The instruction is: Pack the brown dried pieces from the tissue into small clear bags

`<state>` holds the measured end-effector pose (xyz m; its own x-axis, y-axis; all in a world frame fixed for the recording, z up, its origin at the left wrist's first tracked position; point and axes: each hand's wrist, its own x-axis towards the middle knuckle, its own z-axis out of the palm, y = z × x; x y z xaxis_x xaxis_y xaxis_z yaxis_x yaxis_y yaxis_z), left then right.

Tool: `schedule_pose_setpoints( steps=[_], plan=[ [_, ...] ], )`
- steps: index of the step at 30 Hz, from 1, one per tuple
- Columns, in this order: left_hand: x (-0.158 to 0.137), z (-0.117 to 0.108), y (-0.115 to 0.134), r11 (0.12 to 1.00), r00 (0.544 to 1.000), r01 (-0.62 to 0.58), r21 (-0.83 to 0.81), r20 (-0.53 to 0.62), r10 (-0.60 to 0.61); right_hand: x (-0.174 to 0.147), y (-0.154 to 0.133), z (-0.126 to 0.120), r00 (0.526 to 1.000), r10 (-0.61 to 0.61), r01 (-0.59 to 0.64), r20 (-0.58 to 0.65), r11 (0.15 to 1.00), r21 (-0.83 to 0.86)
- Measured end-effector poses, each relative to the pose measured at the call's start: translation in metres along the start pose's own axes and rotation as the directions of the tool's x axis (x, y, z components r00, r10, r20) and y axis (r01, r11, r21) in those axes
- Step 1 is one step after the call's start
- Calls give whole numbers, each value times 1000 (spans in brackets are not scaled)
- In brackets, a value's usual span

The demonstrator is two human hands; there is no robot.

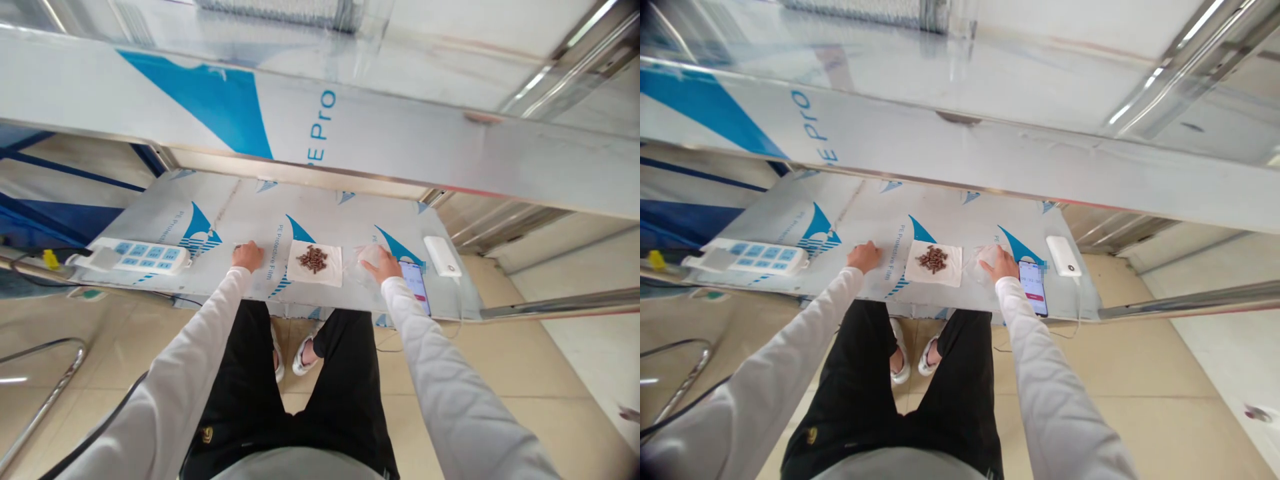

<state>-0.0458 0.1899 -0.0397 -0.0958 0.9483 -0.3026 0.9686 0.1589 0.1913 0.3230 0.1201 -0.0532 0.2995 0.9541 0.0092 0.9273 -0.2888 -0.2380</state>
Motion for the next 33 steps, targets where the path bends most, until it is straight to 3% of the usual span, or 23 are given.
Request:
schedule_pose_setpoints(
  steps=[4,6,8,10,11,14,17,19,22,24,27,30,33],
  plan=[
    [-24,-14,-9,996,989,71,-52,-129,-78,-9,2,14,1000,-1,4,-29,996,91],
    [-51,-24,-11,993,975,74,-87,-202,-91,-21,4,9,986,19,18,-167,976,217],
    [-86,-29,-8,986,962,49,-157,-257,-89,-45,-1,-2,929,78,69,-362,924,376],
    [-126,-26,4,891,941,-61,-449,-324,-99,-82,-16,-15,857,160,143,-489,839,525],
    [-145,-22,12,813,949,-120,-570,-307,-76,-105,-28,-20,850,196,168,-489,779,604],
    [-197,1,39,514,984,-180,-839,-142,111,-172,-74,-33,953,116,172,-279,550,817],
    [-229,22,55,354,961,-108,-929,-6,277,-218,-112,-41,998,-10,56,-57,424,904],
    [-241,30,54,351,948,-99,-931,19,319,-233,-122,-44,996,-11,-80,88,316,945],
    [-250,32,40,467,931,-181,-866,3,366,-245,-120,-45,962,-29,-260,270,185,948],
    [-254,33,27,545,920,-220,-809,13,391,-250,-115,-43,931,-90,-334,352,171,927],
    [-261,34,10,564,905,-179,-806,91,416,-255,-110,-40,855,-204,-446,477,181,877],
    [-267,35,-2,496,885,-80,-865,168,435,-256,-112,-40,796,-283,-487,534,223,844],
    [-273,34,-11,370,876,11,-929,187,445,-256,-122,-43,790,-332,-421,516,318,849]
  ],
)
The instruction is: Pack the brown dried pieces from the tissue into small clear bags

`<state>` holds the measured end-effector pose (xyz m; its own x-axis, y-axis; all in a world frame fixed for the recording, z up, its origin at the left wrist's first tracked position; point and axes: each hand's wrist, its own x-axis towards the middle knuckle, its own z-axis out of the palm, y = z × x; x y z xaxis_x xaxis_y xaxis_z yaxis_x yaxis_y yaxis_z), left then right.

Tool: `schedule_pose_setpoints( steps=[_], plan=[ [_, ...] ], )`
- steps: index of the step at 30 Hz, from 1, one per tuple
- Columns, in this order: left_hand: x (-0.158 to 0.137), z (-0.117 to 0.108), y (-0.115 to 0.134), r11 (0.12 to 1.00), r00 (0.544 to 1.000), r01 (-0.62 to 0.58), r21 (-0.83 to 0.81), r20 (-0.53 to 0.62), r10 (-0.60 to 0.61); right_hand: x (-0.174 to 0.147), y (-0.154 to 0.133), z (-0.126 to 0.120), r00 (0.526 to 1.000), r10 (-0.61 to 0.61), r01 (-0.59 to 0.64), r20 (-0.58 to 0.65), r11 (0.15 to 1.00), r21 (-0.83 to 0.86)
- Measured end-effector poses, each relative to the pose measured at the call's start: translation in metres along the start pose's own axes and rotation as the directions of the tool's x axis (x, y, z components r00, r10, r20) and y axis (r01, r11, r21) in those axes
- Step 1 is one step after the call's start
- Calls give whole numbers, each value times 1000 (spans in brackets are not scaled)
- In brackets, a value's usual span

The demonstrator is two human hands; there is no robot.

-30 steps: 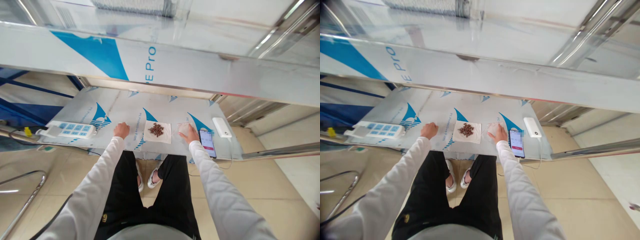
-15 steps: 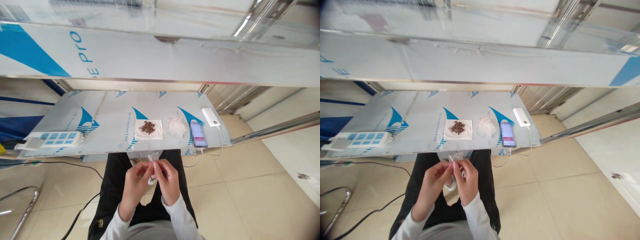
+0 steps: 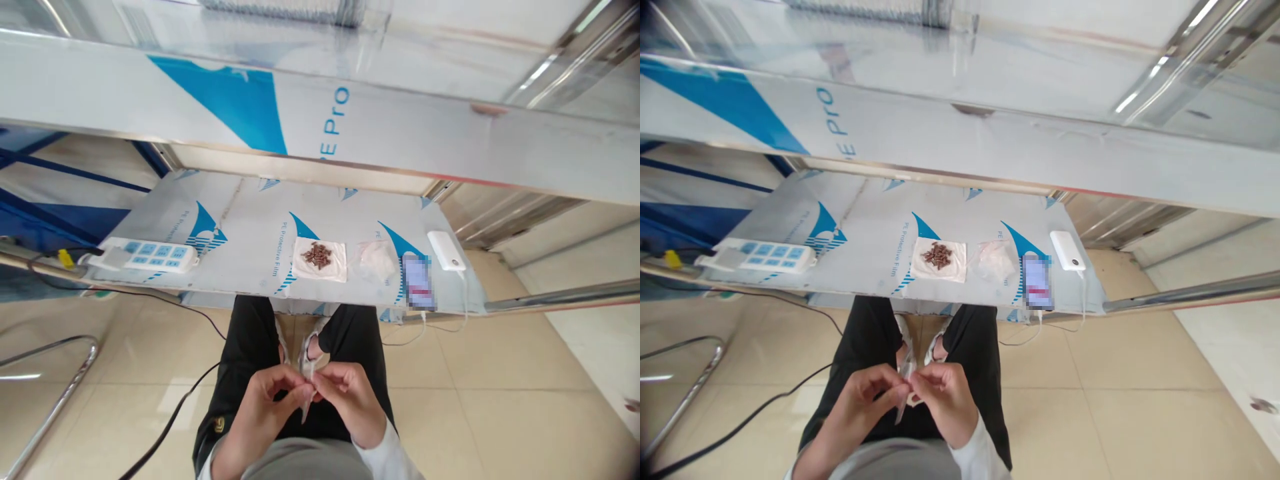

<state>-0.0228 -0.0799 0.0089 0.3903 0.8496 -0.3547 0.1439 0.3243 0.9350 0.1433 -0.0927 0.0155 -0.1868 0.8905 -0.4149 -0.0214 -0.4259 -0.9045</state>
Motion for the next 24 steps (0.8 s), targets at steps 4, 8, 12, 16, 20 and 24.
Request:
schedule_pose_setpoints(
  steps=[4,8,12,16,20,24],
  plan=[
    [-14,-8,0,994,991,20,104,-136,-6,-3,-4,13,984,-166,123,-65,896,-426],
    [-27,-11,4,897,916,31,442,-372,151,-6,-6,19,907,-405,182,-112,618,-764],
    [-29,-10,19,807,890,-59,588,-334,309,-6,-20,15,875,-483,331,8,587,-739],
    [-19,-17,41,835,924,-109,540,-254,285,0,-24,10,862,-447,505,239,708,-493],
    [-14,-28,57,876,936,-73,477,-271,225,9,-9,20,890,-434,455,140,823,-340],
    [-17,-38,63,885,937,-19,465,-300,178,17,2,40,890,-455,427,-36,857,-288]
  ],
)
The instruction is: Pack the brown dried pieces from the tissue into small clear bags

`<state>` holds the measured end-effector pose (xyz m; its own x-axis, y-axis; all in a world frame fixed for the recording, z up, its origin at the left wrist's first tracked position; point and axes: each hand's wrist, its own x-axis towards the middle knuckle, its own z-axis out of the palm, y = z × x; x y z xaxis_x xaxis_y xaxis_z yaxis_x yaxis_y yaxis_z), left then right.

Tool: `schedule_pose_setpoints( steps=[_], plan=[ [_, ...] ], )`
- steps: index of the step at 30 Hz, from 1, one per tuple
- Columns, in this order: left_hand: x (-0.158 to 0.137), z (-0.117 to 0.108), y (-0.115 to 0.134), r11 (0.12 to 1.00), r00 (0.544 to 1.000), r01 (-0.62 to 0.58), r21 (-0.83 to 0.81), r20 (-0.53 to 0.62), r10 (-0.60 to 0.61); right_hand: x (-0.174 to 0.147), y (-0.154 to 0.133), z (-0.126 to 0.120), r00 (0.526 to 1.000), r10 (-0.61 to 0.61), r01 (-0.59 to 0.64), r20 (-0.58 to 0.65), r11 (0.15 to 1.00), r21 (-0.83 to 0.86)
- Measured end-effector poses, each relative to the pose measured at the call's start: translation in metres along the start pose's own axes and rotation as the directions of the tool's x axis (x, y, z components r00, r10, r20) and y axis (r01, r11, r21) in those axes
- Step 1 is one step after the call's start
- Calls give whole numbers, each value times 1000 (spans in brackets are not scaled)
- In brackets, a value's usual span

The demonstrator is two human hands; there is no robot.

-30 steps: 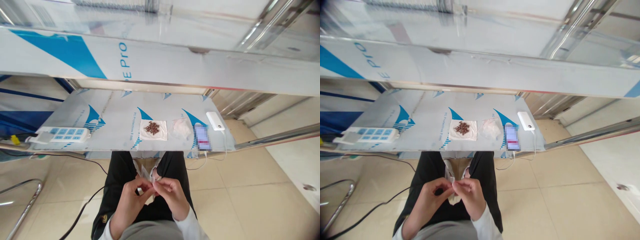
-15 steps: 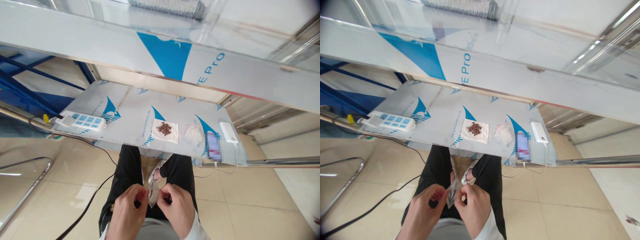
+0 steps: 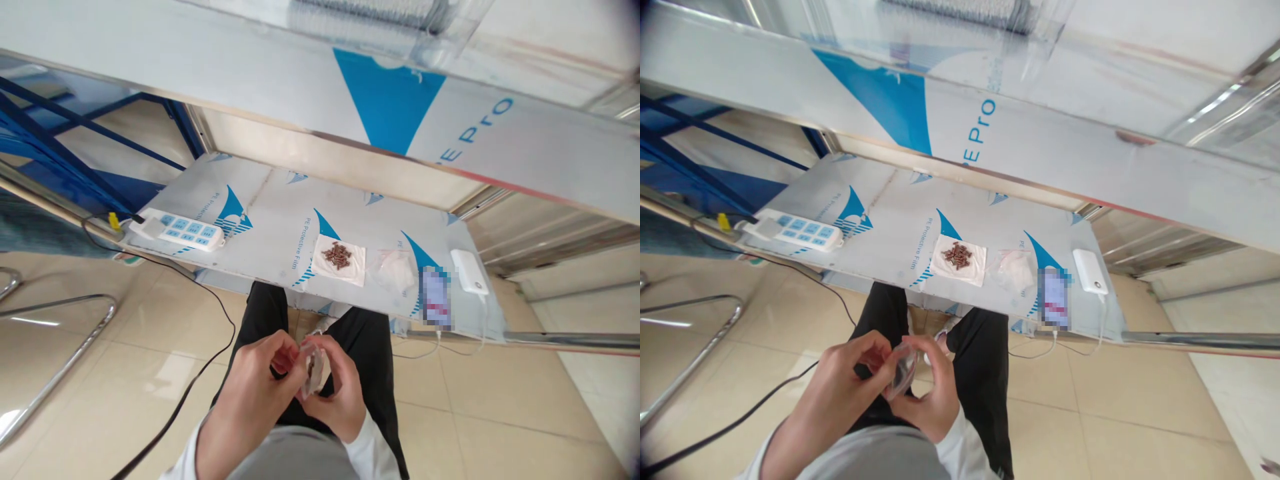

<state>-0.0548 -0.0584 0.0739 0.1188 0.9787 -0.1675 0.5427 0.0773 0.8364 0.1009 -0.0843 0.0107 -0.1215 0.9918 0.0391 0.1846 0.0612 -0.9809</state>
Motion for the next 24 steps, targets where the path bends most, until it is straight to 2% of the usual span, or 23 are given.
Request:
schedule_pose_setpoints(
  steps=[4,7,9,11,12,13,14,15,17,20,24],
  plan=[
    [0,-9,0,989,995,-58,134,-72,68,6,-6,6,998,-34,37,-54,998,54],
    [2,-12,-3,979,978,-98,181,-162,128,25,-5,-13,997,-42,44,-70,999,25],
    [5,-11,-12,978,963,-73,194,-243,120,52,2,-38,998,-44,39,-54,995,-92],
    [7,-6,-29,979,952,-37,202,-291,96,90,13,-67,999,-53,46,-12,948,-315],
    [8,-2,-41,977,951,-29,209,-297,91,111,18,-82,998,-56,52,6,880,-473],
    [9,4,-55,975,948,-29,222,-302,98,133,23,-95,997,-25,63,67,755,-652],
    [8,10,-69,968,944,-44,247,-306,121,155,27,-106,988,40,99,147,567,-818],
    [7,18,-84,956,938,-62,288,-310,154,175,30,-114,972,116,148,205,377,-914],
    [3,34,-113,922,937,-78,379,-290,198,208,34,-121,945,209,211,250,188,-959],
    [-8,56,-145,868,932,-50,495,-289,218,239,37,-111,918,269,281,291,76,-957],
    [-16,69,-160,832,921,-35,554,-304,242,256,44,-87,883,306,380,356,-21,-925]
  ],
)
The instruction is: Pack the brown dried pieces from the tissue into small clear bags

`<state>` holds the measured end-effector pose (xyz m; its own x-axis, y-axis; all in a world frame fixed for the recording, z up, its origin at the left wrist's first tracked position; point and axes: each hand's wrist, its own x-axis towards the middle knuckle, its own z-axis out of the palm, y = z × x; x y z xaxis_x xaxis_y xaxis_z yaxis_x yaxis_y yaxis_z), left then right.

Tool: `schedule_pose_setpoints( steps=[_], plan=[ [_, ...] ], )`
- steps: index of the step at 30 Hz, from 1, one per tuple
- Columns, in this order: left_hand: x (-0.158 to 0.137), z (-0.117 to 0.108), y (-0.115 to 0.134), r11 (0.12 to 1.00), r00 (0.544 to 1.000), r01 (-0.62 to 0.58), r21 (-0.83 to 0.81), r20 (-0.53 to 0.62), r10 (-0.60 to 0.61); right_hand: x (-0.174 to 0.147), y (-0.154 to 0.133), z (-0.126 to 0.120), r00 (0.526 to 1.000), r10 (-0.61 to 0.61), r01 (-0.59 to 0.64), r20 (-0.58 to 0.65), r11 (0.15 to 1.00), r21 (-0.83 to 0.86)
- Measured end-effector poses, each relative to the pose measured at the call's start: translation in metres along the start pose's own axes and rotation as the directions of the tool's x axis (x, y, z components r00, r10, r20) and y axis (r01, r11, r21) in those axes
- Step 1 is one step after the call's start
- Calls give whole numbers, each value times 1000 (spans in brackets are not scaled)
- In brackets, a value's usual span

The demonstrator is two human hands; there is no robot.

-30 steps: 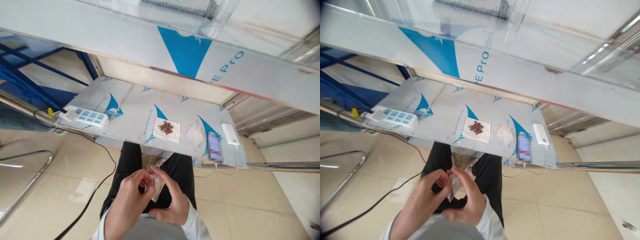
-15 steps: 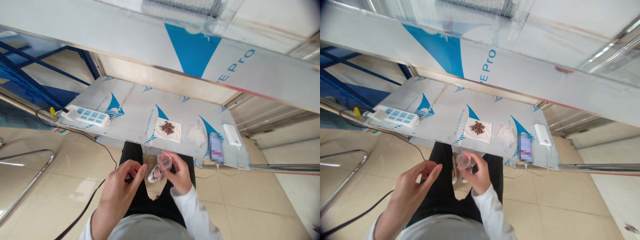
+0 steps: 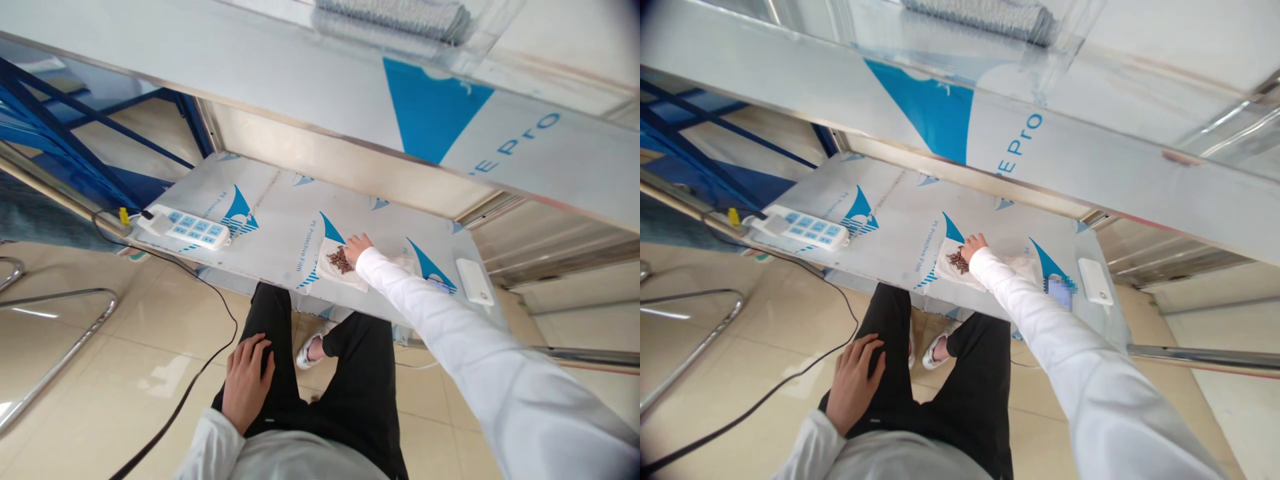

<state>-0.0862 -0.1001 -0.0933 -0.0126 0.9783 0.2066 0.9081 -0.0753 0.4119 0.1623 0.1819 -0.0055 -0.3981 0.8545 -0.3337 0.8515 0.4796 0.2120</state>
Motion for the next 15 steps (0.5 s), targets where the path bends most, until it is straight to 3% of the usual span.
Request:
schedule_pose_setpoints(
  steps=[6,15],
  plan=[
    [4,-2,0,1000,1000,-2,5,-2,2,16,-11,0,997,-71,74,28,991,-115],
    [5,-2,1,1000,1000,9,-27,-14,-10,7,-12,-5,993,-115,113,-12,984,-141]
  ],
)
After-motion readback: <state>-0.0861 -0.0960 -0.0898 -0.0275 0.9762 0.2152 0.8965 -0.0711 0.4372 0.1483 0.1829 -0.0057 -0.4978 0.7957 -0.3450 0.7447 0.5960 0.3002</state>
